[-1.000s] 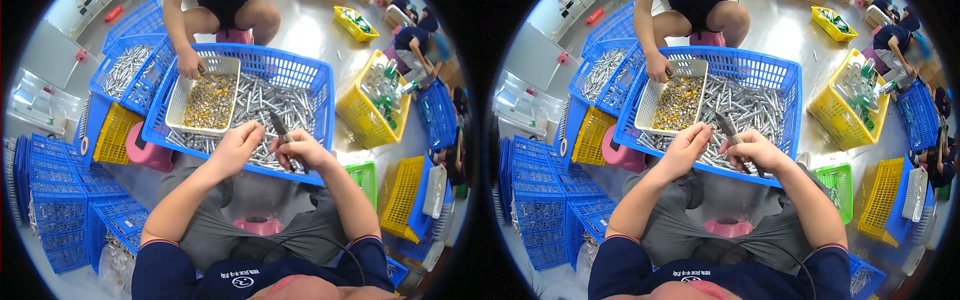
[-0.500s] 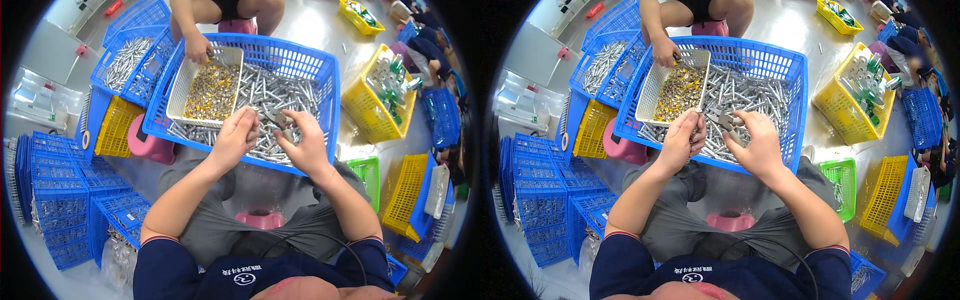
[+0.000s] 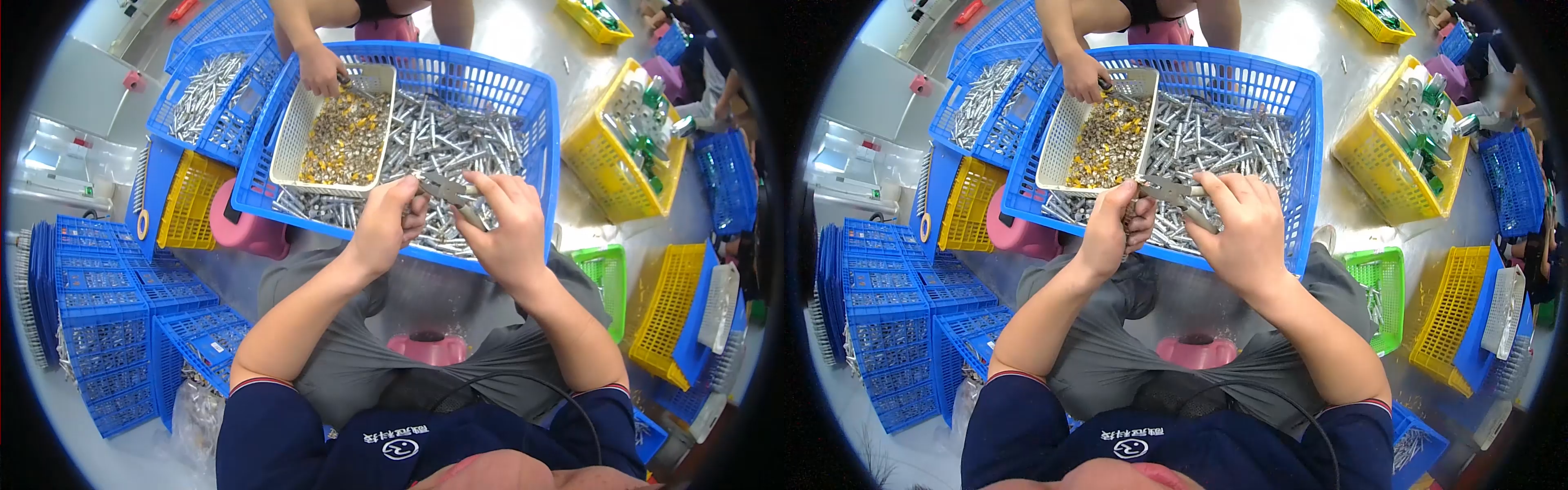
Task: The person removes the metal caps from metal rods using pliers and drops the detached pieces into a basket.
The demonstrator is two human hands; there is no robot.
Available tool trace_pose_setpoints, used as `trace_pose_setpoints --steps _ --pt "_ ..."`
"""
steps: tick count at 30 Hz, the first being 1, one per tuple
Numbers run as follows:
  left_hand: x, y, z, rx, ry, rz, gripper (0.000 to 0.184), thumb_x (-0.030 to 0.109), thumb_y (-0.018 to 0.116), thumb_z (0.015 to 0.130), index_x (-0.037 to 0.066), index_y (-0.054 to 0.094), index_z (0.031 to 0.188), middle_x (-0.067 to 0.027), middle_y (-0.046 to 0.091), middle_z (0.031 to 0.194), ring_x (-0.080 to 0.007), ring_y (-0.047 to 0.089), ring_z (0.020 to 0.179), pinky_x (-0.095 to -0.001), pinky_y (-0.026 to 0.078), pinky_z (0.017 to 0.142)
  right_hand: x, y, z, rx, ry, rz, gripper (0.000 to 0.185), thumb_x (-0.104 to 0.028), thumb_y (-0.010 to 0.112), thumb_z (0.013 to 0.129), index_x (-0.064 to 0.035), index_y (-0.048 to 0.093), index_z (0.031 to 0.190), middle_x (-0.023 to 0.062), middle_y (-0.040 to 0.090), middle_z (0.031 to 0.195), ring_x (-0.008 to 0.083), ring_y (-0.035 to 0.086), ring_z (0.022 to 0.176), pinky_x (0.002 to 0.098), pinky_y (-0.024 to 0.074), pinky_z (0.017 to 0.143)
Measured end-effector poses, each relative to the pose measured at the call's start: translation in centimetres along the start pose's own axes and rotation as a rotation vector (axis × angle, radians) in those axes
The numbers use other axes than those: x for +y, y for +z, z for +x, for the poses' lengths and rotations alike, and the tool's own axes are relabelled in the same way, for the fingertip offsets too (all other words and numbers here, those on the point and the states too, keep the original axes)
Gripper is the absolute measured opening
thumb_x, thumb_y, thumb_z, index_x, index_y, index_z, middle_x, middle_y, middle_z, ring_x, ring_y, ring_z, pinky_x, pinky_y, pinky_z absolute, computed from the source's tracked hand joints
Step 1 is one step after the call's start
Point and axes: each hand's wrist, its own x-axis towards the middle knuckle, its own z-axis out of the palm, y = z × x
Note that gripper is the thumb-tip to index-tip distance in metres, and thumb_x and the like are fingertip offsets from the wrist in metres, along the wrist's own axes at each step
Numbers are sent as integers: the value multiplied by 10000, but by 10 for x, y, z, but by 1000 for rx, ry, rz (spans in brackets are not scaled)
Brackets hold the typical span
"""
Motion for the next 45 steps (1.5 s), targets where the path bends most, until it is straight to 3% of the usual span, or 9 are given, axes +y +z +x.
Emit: trace_pose_setpoints --steps 7,13,16,19,22,31,38,40,45 --pt "-6 1 6 32 24 186 430 448 328 903 116 370 632 62 293 537 -29 242 439 -199 174 387 2 2 -3 -5 19 -2 408 -134 703 587 -42 599 970 87 586 860 268 549 821 367 411 741" --pt "-10 0 6 56 -20 9 493 518 261 901 112 407 662 70 277 565 -32 229 465 -196 169 406 -2 7 -7 -29 134 130 246 -151 681 642 -30 618 846 100 605 723 281 564 620 328 442 576" --pt "-5 6 5 114 -58 -7 471 498 268 898 106 409 678 68 261 571 -36 224 467 -198 173 408 -6 -3 -2 -314 351 338 165 -190 650 717 -33 626 762 84 594 627 226 551 516 304 432 502" --pt "-6 -4 7 19 -13 103 435 447 290 893 92 406 670 62 283 561 -38 239 464 -202 173 408 6 -10 5 -772 816 1060 227 -244 595 813 -35 622 727 28 558 587 92 514 488 244 396 434" --pt "-5 -8 3 -56 74 248 399 392 316 883 78 400 653 53 302 549 -39 254 463 -208 173 409 4 -19 11 -767 987 1319 227 -242 587 822 -23 616 771 20 552 591 84 506 485 221 370 418" --pt "-11 -9 8 -64 175 231 358 308 360 887 75 372 615 41 313 550 -50 271 484 -220 217 442 16 -5 1 -462 645 936 284 -167 627 797 24 591 1004 -33 551 744 31 461 687 205 395 632" --pt "-8 1 12 32 150 85 356 285 356 921 93 395 624 51 322 557 -43 287 462 -210 241 422 17 -6 0 -327 366 654 380 -175 679 740 14 566 1051 85 590 841 132 550 751 278 446 700" --pt "-12 2 15 73 233 147 361 269 347 929 28 465 687 9 369 538 -88 411 463 -228 352 444 18 -1 -8 -238 242 453 410 -191 691 719 -7 568 1064 114 602 867 195 578 784 313 456 729" --pt "-9 10 15 118 381 65 207 182 372 944 5 481 940 -9 424 584 -90 474 498 -225 405 490 20 4 -14 -169 248 401 419 -205 690 718 -27 572 1079 158 607 961 270 593 898 339 457 781"
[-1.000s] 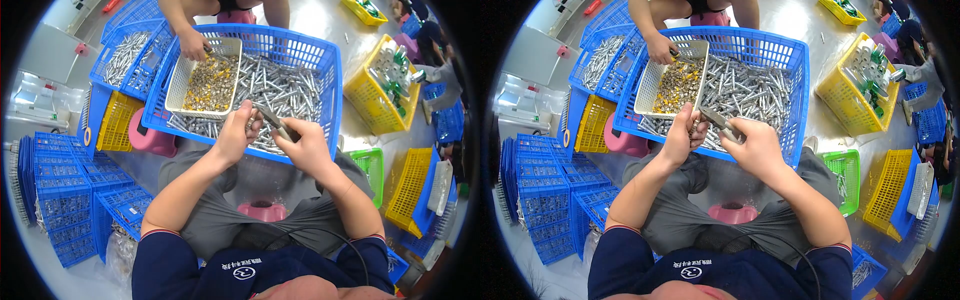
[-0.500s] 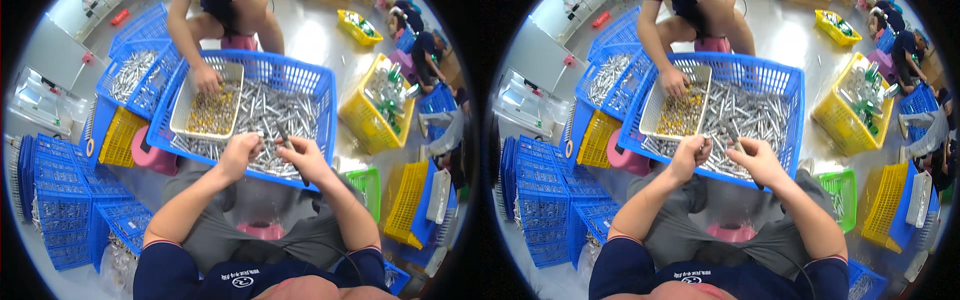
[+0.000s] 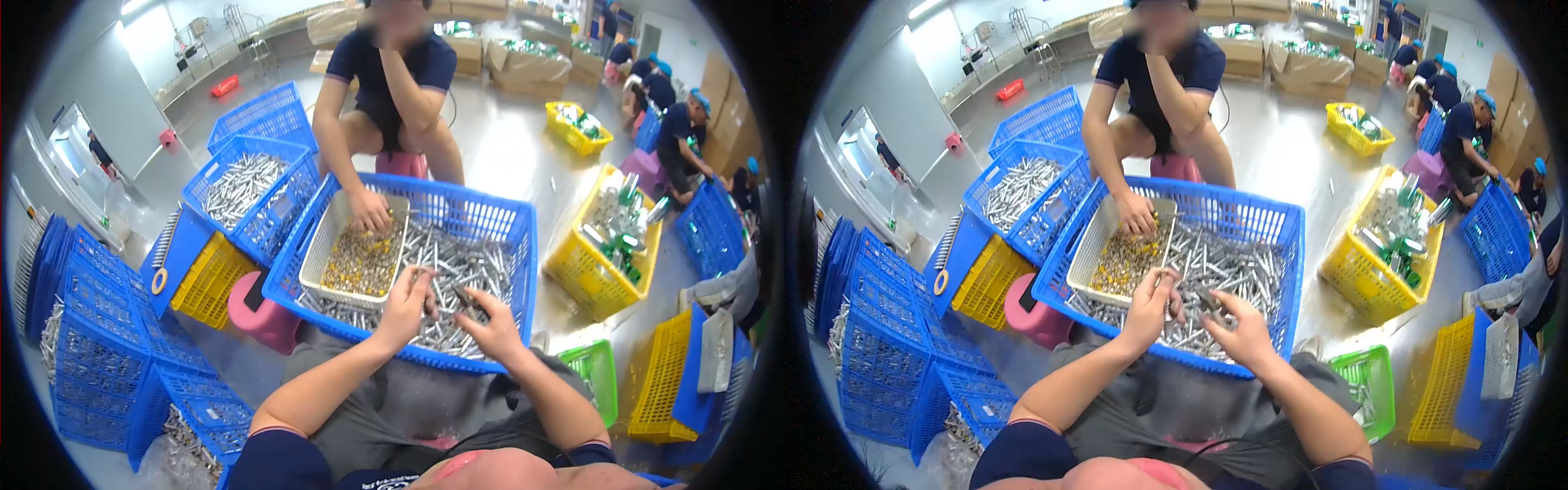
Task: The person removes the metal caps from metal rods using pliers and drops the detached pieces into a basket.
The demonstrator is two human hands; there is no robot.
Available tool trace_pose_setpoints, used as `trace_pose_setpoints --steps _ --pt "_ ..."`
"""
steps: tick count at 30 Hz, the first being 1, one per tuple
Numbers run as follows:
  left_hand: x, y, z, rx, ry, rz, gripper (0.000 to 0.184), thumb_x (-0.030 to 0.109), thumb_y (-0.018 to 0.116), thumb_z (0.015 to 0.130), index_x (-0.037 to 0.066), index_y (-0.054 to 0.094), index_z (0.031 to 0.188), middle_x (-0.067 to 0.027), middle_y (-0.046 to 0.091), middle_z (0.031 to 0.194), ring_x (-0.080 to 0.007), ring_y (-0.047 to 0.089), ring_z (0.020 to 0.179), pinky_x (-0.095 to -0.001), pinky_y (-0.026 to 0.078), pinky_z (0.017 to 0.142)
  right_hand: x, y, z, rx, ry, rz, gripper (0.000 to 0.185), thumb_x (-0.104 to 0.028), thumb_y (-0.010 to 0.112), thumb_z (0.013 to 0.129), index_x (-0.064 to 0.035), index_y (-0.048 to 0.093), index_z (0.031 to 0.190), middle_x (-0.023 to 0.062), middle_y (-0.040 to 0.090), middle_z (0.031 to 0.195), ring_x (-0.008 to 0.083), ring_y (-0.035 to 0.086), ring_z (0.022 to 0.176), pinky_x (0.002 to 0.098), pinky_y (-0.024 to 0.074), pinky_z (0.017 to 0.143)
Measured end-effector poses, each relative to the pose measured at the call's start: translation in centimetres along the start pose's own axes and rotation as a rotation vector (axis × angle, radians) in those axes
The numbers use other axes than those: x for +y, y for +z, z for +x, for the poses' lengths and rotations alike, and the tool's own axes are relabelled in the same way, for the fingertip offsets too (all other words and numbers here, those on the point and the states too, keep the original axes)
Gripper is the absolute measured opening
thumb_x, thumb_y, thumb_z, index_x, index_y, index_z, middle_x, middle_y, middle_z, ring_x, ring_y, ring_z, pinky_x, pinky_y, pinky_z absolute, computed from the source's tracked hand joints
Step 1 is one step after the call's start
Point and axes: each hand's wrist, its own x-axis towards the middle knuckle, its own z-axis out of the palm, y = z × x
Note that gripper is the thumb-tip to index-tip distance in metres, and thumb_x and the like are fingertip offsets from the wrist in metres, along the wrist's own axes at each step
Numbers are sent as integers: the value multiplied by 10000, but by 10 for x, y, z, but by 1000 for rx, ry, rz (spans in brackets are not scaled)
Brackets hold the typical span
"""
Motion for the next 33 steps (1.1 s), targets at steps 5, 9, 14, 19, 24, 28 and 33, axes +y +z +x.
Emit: trace_pose_setpoints --steps 5,9,14,19,24,28,33 --pt "-9 -4 3 40 -35 -96 189 171 363 938 24 482 946 27 386 615 -52 360 481 -188 321 443 4 1 3 -10 -67 -114 413 -172 631 783 1 514 1139 153 598 975 238 570 932 316 430 820" --pt "-4 -10 0 -31 -157 -171 172 166 364 927 30 467 953 25 380 654 -58 357 522 -211 325 480 3 6 5 -199 355 225 353 -176 528 870 -2 475 1172 104 595 938 181 565 894 291 430 792" --pt "-7 -3 -1 -43 -115 -125 252 282 334 935 91 421 797 54 336 577 -20 271 436 -176 233 382 -2 14 4 -307 343 416 375 -179 521 881 -39 462 1223 24 583 925 94 512 874 240 396 800" --pt "-6 -11 6 -1 -95 -153 317 253 371 934 109 385 652 66 311 527 -13 280 436 -187 216 389 -20 17 9 -295 366 439 336 -202 531 878 -45 503 1173 -5 552 819 59 466 737 214 385 666" --pt "-9 -6 16 76 -100 -319 264 288 364 922 108 405 733 52 329 530 -26 267 404 -192 218 365 -9 29 40 60 217 232 236 -263 536 876 -31 579 899 -37 450 585 50 387 538 243 320 483" --pt "-20 -10 17 78 -87 -314 182 231 339 914 74 416 863 1 401 598 -73 361 441 -211 315 394 -2 29 51 152 213 146 283 -294 539 870 -12 557 865 26 483 575 102 425 517 284 337 482" --pt "-12 -17 12 151 -17 -84 237 207 331 947 39 451 1062 -1 440 646 -68 414 479 -208 388 428 -22 22 50 221 -3 0 244 -257 581 836 -18 561 883 134 565 670 244 535 571 344 406 543"
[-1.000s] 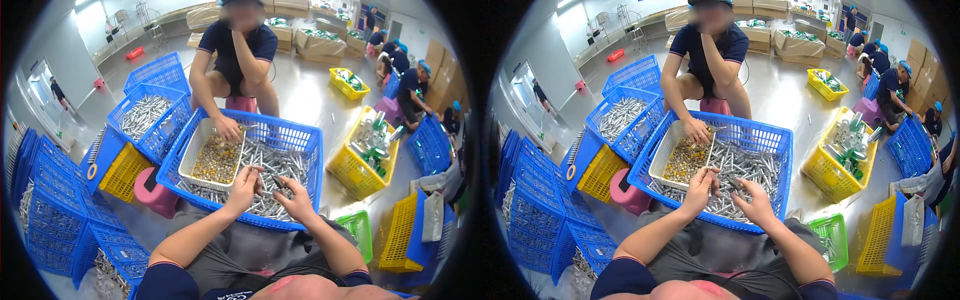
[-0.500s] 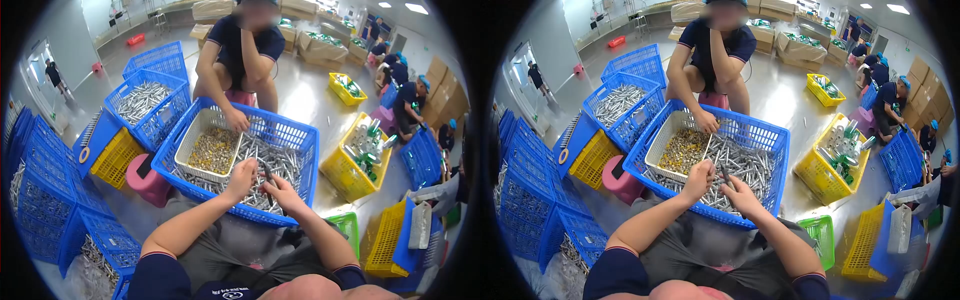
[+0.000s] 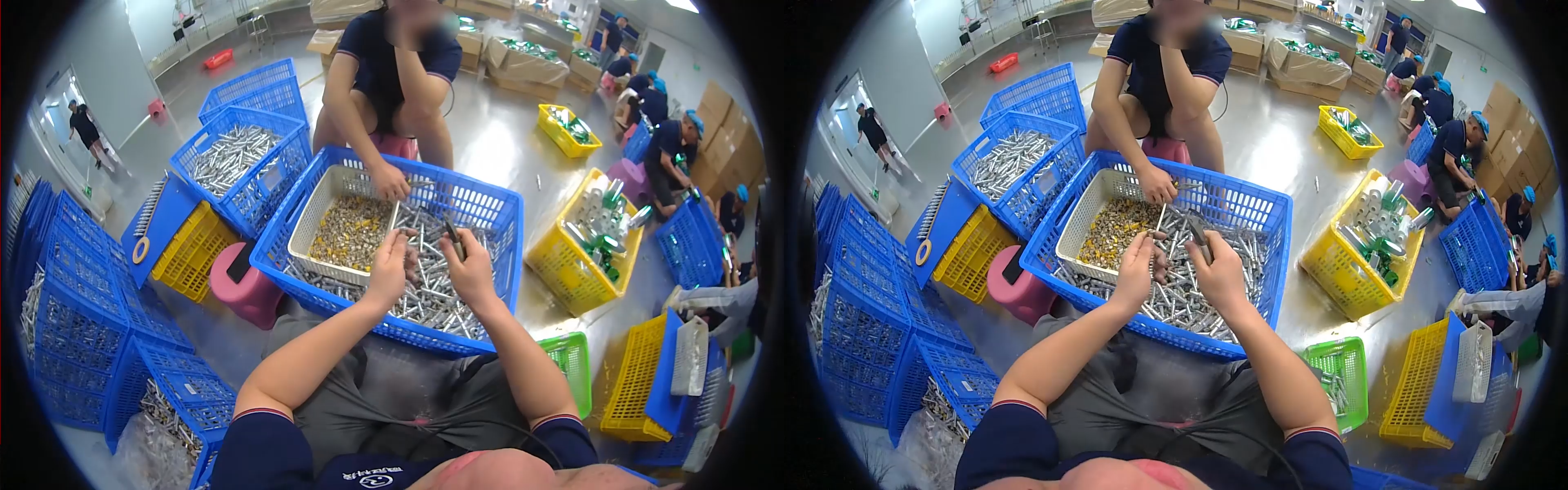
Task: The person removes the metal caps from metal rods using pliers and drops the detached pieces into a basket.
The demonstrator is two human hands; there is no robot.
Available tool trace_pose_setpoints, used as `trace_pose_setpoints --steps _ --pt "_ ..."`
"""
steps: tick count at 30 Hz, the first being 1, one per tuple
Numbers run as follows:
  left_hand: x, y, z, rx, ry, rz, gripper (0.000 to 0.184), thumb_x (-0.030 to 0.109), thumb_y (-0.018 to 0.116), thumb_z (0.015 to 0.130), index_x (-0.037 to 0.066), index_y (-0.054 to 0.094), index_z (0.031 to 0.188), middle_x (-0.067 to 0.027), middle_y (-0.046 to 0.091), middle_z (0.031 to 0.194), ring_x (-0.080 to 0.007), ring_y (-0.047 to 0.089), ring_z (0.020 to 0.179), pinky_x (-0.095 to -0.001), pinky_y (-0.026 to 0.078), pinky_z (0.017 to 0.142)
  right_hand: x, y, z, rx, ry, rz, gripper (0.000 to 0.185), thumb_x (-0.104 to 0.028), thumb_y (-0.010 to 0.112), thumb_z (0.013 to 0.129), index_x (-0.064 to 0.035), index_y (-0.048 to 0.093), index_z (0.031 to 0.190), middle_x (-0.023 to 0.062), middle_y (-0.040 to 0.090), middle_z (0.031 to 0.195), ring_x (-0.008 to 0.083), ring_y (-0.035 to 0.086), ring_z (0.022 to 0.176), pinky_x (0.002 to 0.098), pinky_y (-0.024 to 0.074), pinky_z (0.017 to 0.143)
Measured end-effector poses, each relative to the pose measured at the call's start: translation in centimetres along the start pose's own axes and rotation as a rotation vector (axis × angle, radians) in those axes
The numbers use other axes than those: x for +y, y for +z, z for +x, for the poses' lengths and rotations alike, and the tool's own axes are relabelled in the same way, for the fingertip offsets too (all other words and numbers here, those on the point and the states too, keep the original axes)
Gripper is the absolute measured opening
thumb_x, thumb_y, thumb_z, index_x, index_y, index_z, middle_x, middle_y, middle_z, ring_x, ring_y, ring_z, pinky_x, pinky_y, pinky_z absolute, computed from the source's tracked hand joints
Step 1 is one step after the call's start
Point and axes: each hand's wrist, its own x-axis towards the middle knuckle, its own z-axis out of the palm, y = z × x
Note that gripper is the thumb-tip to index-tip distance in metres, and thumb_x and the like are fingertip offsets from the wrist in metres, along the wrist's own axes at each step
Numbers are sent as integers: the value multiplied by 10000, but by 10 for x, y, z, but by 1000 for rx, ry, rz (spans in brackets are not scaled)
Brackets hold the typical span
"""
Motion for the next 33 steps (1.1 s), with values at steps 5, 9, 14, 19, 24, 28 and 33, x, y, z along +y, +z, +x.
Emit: trace_pose_setpoints --steps 5,9,14,19,24,28,33 --pt "14 -7 -7 24 16 -22 253 233 323 956 50 468 1055 16 406 637 -44 354 445 -180 280 376 -2 2 0 27 -224 -156 221 -150 631 771 -17 551 928 120 554 710 251 521 627 346 417 585" --pt "15 -10 -11 47 75 14 220 204 350 954 30 480 989 48 361 609 -26 321 501 -179 275 443 -8 7 1 53 -367 -244 253 -99 646 712 -36 546 936 132 567 793 316 544 737 392 434 661" --pt "22 -17 -16 17 153 158 221 196 359 950 20 492 932 38 391 593 -35 324 503 -203 269 451 -15 9 -4 -7 -379 -287 269 -143 675 702 -44 547 917 113 549 759 297 524 713 379 409 644" --pt "26 -16 -23 5 269 410 223 177 373 938 1 492 870 -26 465 617 -77 408 535 -247 333 489 -20 8 -2 -32 -494 -351 303 -199 690 691 -62 560 928 72 529 758 255 504 712 354 381 659" --pt "28 -14 -23 19 243 384 217 172 370 937 4 490 871 -20 456 609 -73 400 535 -243 328 485 -19 8 1 27 -575 -402 349 -198 693 676 -74 572 978 57 519 787 240 498 747 352 371 675" --pt "29 -14 -23 24 256 355 207 167 378 935 4 501 897 -23 458 607 -76 402 529 -247 329 481 -16 9 3 30 -599 -383 359 -185 696 670 -89 577 995 52 518 785 235 497 750 350 367 677" --pt "28 -14 -22 47 372 530 176 158 425 919 10 521 923 -91 499 608 -146 457 494 -295 351 469 -15 10 2 55 -603 -376 380 -187 712 654 -97 582 1000 47 519 778 229 499 746 347 369 679"
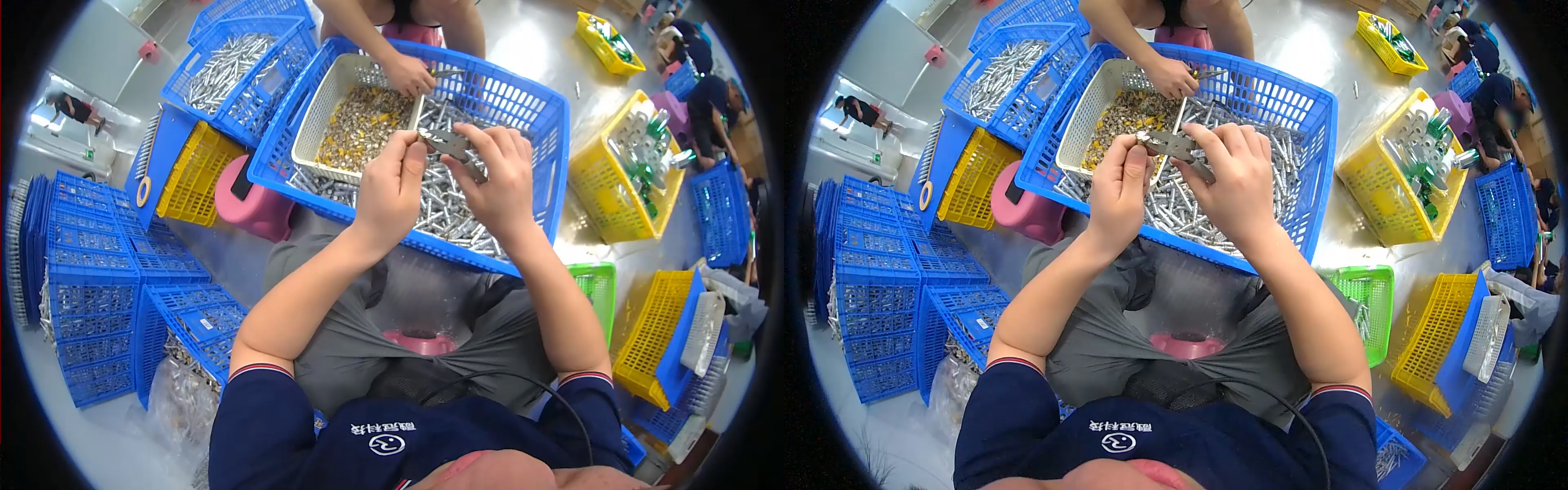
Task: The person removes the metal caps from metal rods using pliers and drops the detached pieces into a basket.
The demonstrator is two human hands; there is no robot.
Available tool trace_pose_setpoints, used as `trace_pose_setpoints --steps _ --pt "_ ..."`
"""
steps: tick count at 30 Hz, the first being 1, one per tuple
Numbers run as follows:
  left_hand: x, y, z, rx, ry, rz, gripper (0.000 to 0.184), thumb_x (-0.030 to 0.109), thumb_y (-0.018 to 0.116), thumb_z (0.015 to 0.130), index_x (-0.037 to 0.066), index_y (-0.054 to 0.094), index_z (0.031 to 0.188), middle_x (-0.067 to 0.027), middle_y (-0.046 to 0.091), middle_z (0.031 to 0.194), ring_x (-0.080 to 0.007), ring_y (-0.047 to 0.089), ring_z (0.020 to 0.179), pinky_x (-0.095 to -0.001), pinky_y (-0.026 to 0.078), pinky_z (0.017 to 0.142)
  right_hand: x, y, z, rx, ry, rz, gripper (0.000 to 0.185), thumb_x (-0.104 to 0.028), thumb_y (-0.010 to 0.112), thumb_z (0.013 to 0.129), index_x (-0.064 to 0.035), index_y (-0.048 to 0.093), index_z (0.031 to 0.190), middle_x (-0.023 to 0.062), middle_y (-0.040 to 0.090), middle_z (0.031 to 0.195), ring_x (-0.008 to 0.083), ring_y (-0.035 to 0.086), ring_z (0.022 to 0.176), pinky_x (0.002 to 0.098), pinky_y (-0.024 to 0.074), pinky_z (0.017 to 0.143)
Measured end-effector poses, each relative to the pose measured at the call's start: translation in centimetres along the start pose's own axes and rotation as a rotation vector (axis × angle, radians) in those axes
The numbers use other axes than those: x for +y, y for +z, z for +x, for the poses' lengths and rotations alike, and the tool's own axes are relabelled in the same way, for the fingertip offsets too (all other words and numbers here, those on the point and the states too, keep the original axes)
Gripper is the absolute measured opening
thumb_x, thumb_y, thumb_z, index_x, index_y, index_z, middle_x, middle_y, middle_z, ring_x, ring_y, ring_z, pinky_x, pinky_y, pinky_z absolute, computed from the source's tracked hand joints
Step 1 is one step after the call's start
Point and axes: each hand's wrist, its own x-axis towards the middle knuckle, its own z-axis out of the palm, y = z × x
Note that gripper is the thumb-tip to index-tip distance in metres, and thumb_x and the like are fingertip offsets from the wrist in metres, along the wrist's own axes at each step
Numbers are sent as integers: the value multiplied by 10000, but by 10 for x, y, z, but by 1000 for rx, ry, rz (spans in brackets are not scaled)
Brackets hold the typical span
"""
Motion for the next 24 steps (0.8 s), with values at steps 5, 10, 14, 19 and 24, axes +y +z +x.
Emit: trace_pose_setpoints --steps 5,10,14,19,24 --pt "3 -4 2 -14 78 178 161 152 451 905 10 526 917 -122 519 620 -226 515 517 -331 377 478 2 0 1 6 -26 6 372 -196 715 658 -95 585 992 46 517 771 226 500 748 347 369 681" --pt "5 -9 7 13 234 314 146 143 482 884 9 533 910 -143 550 650 -302 556 575 -365 405 505 5 0 1 -1 -28 34 365 -195 722 657 -87 595 981 55 524 768 234 508 747 351 388 679" --pt "6 -12 7 -46 191 250 150 143 491 878 8 545 916 -151 563 672 -308 563 589 -363 418 516 10 0 0 -73 22 162 353 -187 720 671 -80 603 987 77 544 768 254 527 730 357 421 670" --pt "4 -13 8 -71 192 249 160 150 501 875 9 560 922 -161 569 680 -317 567 586 -359 425 515 10 -1 -1 -169 115 328 341 -179 717 682 -78 606 989 87 551 758 250 540 720 350 428 673" --pt "6 -12 10 -58 169 281 163 155 510 870 13 574 922 -172 585 705 -321 583 608 -365 437 524 7 2 -2 -121 103 204 316 -161 706 694 -67 603 978 85 556 772 256 541 744 347 429 657"
